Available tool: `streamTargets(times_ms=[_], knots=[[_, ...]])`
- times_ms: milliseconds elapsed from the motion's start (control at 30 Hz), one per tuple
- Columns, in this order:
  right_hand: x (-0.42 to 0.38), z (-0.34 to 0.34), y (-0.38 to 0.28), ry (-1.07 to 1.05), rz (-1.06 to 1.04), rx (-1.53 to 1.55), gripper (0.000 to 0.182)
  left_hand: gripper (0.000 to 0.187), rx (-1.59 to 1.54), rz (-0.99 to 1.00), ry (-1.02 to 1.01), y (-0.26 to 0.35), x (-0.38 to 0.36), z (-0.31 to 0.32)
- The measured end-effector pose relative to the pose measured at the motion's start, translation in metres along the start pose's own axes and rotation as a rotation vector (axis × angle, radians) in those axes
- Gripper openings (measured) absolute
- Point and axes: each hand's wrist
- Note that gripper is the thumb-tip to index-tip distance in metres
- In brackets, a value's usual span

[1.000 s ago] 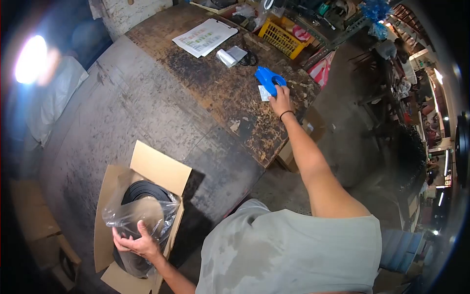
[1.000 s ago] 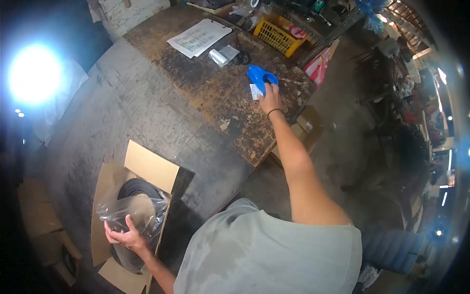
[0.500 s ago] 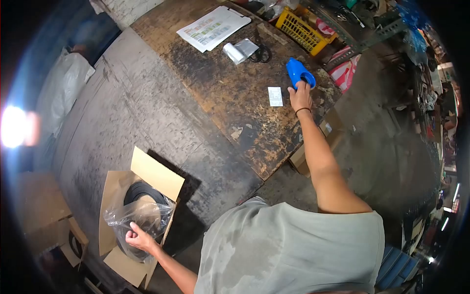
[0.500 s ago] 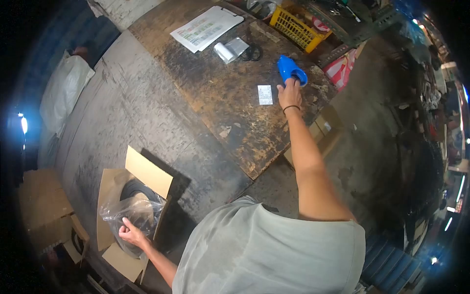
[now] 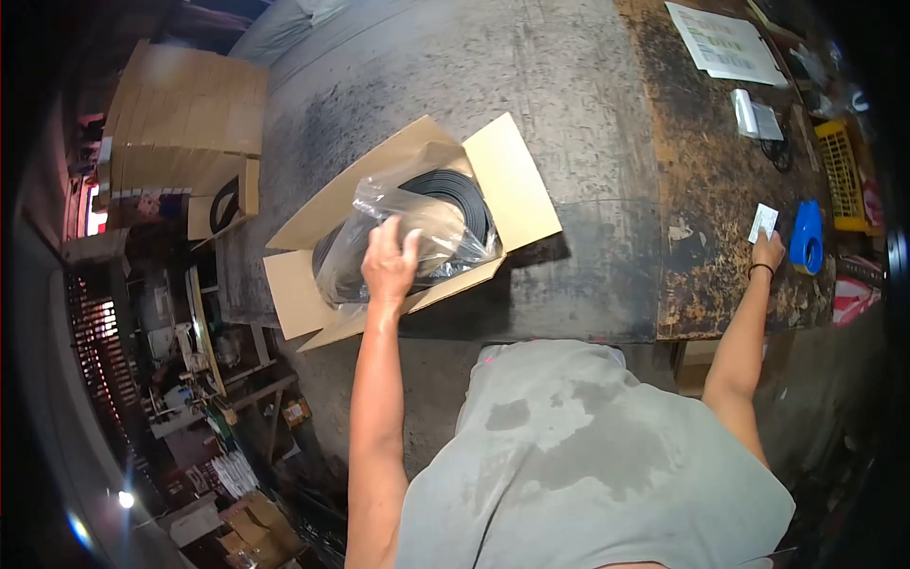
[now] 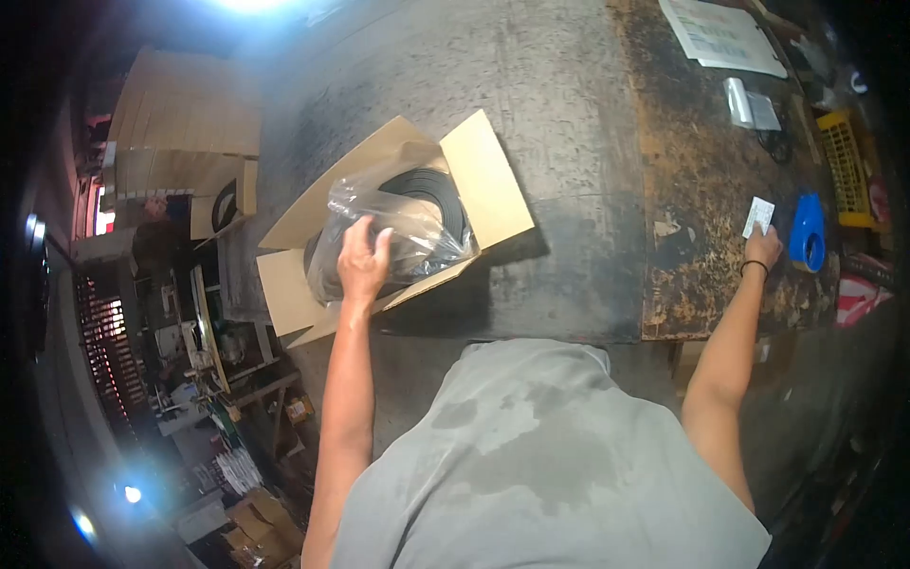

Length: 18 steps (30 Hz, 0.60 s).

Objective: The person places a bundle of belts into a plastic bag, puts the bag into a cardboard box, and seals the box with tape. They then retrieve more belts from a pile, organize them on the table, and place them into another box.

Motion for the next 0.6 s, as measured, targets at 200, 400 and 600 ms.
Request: streamTargets(times_ms=[200, 400, 600], knots=[[-0.079, -0.037, -0.149, -0.347, -0.386, 0.536, 0.024, 0.058, 0.318, -0.118, -0.563, 0.006, 0.044, -0.007], [-0.23, -0.015, -0.31, -0.839, -0.97, 0.458, 0.027, 0.027, 0.133, 0.042, -0.52, -0.037, -0.002, -0.027], [-0.332, 0.103, -0.408, -0.873, -1.118, -0.285, 0.015, 0.023, -0.201, 0.283, -0.245, -0.062, -0.043, -0.033]])
Point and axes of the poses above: each hand's wrist, its own x-axis towards the middle knuckle, its own z-axis out of the palm, y = z × x, and after that the axes turned 9 degrees about -y, right-handed
